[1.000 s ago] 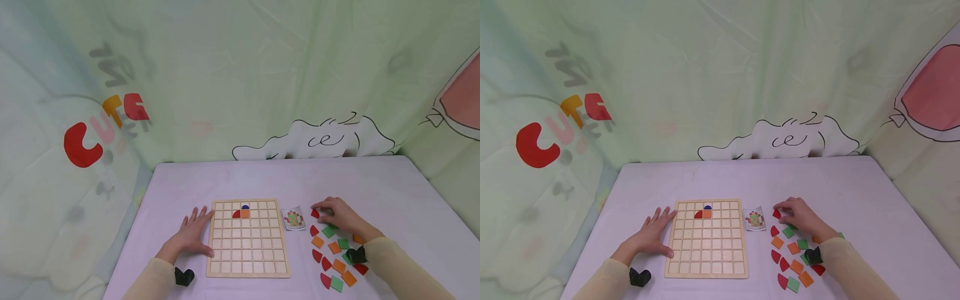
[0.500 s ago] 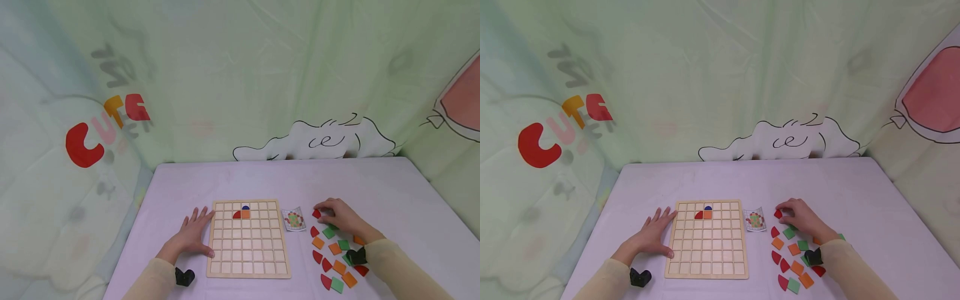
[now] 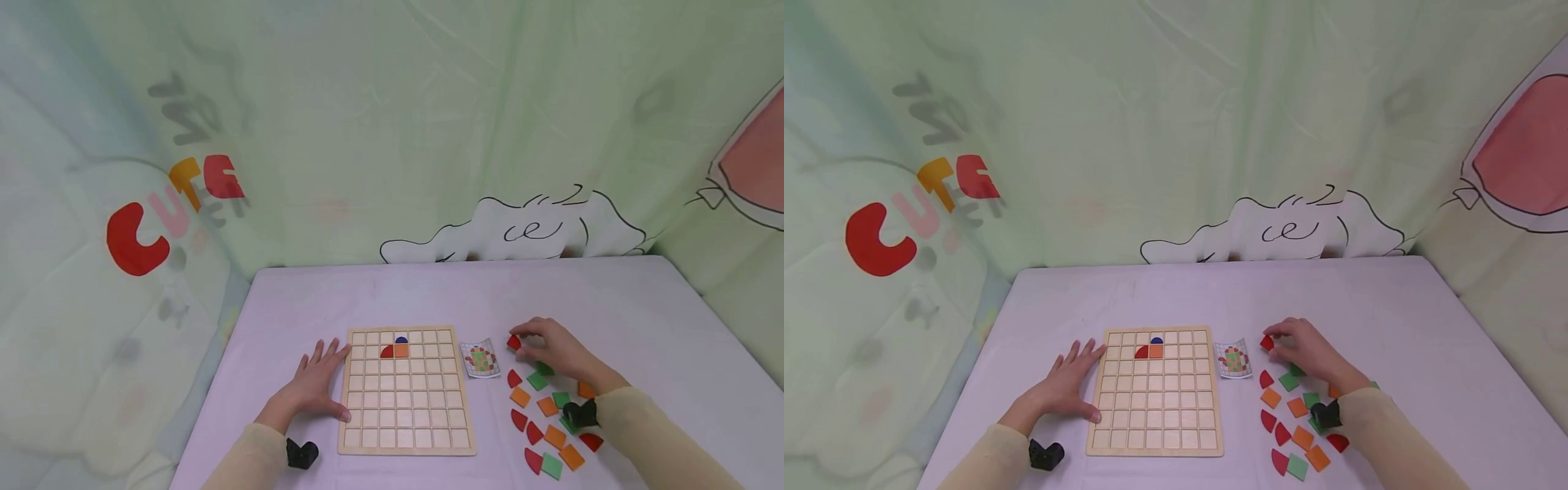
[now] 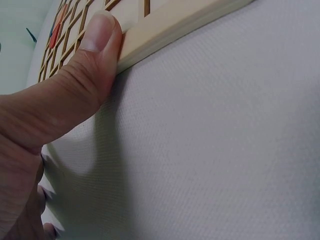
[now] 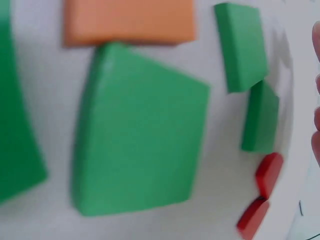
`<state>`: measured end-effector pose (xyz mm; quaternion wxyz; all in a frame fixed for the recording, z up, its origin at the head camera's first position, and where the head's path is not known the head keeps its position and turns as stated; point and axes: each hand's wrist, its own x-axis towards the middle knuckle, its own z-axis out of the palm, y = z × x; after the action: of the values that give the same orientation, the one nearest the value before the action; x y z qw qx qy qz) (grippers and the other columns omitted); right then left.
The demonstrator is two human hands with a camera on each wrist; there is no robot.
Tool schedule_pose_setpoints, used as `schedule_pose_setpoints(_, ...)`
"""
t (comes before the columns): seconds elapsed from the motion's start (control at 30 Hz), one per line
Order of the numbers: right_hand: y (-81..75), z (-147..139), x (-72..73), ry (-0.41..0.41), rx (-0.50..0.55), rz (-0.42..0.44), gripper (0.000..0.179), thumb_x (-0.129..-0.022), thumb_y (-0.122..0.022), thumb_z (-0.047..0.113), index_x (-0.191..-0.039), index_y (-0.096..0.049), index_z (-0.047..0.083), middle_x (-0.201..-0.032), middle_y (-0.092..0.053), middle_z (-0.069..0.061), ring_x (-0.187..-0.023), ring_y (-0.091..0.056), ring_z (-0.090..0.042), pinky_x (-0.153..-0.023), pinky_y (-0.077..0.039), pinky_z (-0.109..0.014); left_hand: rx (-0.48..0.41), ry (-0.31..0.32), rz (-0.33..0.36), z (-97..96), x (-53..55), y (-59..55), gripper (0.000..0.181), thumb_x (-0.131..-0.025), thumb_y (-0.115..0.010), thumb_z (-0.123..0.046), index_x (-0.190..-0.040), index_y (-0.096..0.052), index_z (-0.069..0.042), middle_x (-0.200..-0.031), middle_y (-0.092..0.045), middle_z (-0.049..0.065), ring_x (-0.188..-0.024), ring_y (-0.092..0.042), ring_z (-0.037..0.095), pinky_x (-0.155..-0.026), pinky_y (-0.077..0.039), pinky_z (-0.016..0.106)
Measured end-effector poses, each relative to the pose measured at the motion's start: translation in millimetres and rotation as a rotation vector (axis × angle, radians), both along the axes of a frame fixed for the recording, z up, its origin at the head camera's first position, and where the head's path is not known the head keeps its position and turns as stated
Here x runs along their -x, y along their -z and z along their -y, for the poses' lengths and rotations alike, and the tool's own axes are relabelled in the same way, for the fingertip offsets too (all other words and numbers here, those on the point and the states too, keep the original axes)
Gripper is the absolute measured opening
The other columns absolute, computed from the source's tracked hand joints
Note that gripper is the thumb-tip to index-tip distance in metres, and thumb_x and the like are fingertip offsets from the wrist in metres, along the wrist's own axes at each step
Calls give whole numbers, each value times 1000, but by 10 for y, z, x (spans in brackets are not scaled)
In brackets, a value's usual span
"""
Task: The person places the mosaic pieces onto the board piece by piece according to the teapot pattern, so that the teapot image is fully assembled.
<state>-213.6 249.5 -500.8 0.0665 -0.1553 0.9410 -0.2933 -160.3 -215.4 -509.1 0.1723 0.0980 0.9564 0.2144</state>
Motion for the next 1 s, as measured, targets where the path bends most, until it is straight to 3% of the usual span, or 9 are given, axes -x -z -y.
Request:
schedule_pose_setpoints(0.5,-246,270,100,-55,-1,-44,40,-87,-80,9,-125,-70,1,-110,-70,-9,-108,-62,-32,-96,-57,-54,5,-18,-1,-16,-7,13,127,-59,-99,-43,-161,-31,-14,-171,-18,16,-159,-4,44,-126,-7,68)
schedule_pose_setpoints(1.0,-314,666,197,-146,33,-32,36,-88,-80,10,-121,-72,1,-113,-70,-12,-112,-59,-36,-97,-56,-55,3,-17,-6,-13,-14,7,128,-58,-99,-44,-162,-30,-15,-172,-18,15,-159,-4,43,-126,-7,68)
